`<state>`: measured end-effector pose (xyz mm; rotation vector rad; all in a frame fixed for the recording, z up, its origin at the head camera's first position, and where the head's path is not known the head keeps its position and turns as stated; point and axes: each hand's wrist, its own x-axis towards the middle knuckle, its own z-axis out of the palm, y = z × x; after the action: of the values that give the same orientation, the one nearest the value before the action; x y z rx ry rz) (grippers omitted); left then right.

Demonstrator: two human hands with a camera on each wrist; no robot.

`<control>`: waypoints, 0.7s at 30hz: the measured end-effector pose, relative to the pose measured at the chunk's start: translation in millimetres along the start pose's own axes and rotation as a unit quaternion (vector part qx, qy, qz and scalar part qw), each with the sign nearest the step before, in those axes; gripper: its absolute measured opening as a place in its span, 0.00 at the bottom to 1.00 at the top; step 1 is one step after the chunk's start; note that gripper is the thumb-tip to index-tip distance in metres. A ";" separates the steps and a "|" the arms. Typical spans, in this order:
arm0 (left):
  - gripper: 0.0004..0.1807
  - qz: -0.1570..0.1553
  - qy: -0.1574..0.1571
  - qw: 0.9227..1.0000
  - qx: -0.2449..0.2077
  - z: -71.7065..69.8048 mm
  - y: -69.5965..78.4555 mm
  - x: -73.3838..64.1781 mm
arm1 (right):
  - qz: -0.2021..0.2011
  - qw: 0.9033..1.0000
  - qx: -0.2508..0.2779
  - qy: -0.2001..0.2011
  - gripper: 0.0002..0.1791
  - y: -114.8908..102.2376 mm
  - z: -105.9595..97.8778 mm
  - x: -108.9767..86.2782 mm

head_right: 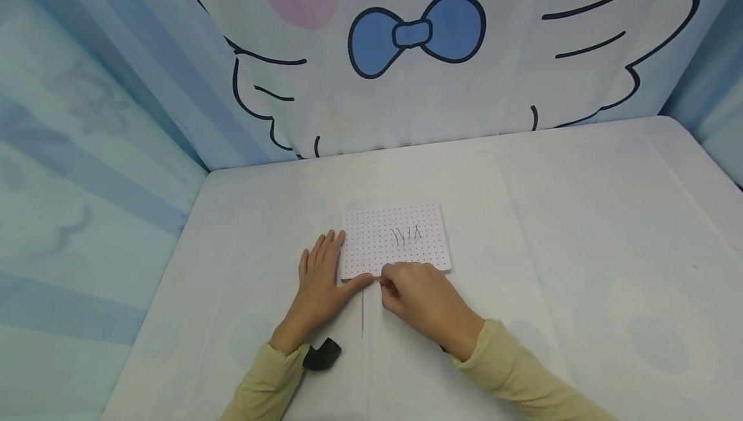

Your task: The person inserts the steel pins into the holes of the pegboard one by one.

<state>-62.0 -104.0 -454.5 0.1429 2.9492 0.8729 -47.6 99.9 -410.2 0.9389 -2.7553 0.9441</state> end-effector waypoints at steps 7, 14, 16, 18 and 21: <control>0.55 0.000 -0.003 1.000 0.001 -0.3 0.2 0.1 | 0.001 1.000 0.004 0.023 0.07 7.1 -8.8 0.2; 0.55 -0.004 -0.005 1.000 0.003 0.1 -0.3 0.6 | 0.013 0.999 0.011 0.045 0.06 15.1 -18.7 0.8; 0.55 -0.005 -0.005 1.000 0.004 0.2 -0.5 0.7 | 0.020 0.998 0.015 0.052 0.06 17.9 -21.5 1.6; 0.55 -0.007 -0.008 1.000 0.006 0.2 -0.2 0.8 | 0.027 0.998 0.017 0.059 0.05 20.7 -24.1 2.4; 0.55 -0.009 -0.009 1.000 0.007 0.3 0.3 1.1 | 0.035 0.997 0.025 0.071 0.03 24.8 -27.2 4.0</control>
<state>-63.0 -103.4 -454.6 0.1237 2.9354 0.8445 -68.2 128.9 -400.4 0.7556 -2.6731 1.0506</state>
